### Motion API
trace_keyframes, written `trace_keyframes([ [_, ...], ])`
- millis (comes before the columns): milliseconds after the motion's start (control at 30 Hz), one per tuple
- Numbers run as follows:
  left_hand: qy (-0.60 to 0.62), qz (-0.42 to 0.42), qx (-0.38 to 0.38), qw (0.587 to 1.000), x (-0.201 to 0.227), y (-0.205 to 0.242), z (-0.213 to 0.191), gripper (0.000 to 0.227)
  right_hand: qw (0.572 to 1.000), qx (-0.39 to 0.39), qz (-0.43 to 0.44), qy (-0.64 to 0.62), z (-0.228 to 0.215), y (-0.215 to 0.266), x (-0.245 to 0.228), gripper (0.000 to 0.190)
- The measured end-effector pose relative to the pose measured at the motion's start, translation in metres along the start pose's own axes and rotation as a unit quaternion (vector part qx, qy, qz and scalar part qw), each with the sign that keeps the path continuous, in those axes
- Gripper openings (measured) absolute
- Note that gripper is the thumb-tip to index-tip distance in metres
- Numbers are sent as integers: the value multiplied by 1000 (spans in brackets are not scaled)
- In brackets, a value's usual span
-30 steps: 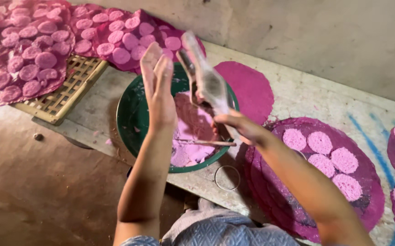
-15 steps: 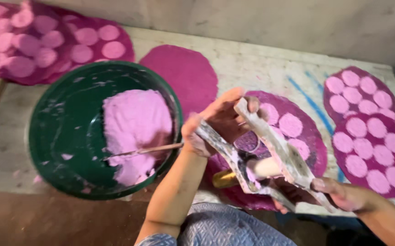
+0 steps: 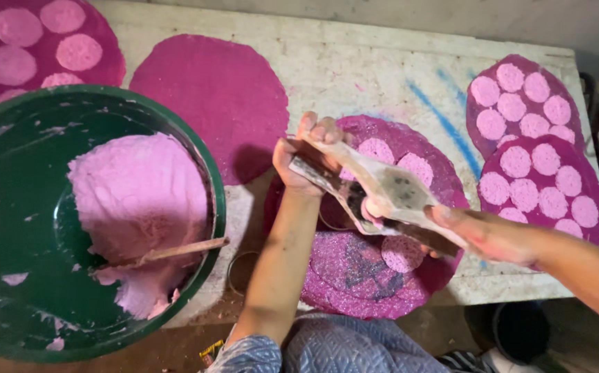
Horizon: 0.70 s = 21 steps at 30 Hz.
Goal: The person scoops a pink paste from a green bucket using a spatula, loads it into a manual press tool, and presses the tool onto purple mats to create rows of circular patterns.
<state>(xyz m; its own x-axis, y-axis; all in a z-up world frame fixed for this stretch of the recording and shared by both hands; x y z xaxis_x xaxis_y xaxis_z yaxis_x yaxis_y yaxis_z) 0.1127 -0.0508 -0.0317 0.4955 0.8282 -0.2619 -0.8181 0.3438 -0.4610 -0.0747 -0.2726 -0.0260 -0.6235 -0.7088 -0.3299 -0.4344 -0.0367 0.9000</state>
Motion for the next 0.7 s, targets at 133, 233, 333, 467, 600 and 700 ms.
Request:
trace_keyframes([
  [133,2,31,-11,999,27,3,-18,33,998,11,-60,4,9,-18,-37,89],
  [233,4,33,-14,999,43,9,-21,26,994,6,-110,-19,21,-28,-59,82],
  [333,21,37,-10,999,50,14,-25,25,992,-6,-121,-32,30,-31,-68,83],
  [467,33,57,31,997,41,25,-42,25,998,10,-68,2,29,-25,-60,83],
  [600,30,55,56,997,22,26,-63,27,998,56,-19,14,16,-13,-51,81],
  [700,30,43,44,998,14,12,-70,24,991,113,-53,54,3,-8,-60,78],
])
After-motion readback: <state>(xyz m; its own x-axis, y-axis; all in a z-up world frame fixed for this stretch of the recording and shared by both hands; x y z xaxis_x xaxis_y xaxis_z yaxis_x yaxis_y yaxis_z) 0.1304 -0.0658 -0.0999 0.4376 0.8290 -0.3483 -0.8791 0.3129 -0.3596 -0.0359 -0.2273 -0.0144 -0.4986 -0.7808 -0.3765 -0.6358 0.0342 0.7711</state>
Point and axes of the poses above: each hand's wrist, its own y-axis away from the middle knuckle, its own z-axis out of the palm, x = y × z, the point moved 9 cm from there along -y, towards the middle knuckle, and after that the axes turned 4 degrees about y, right-handed, at the moved point
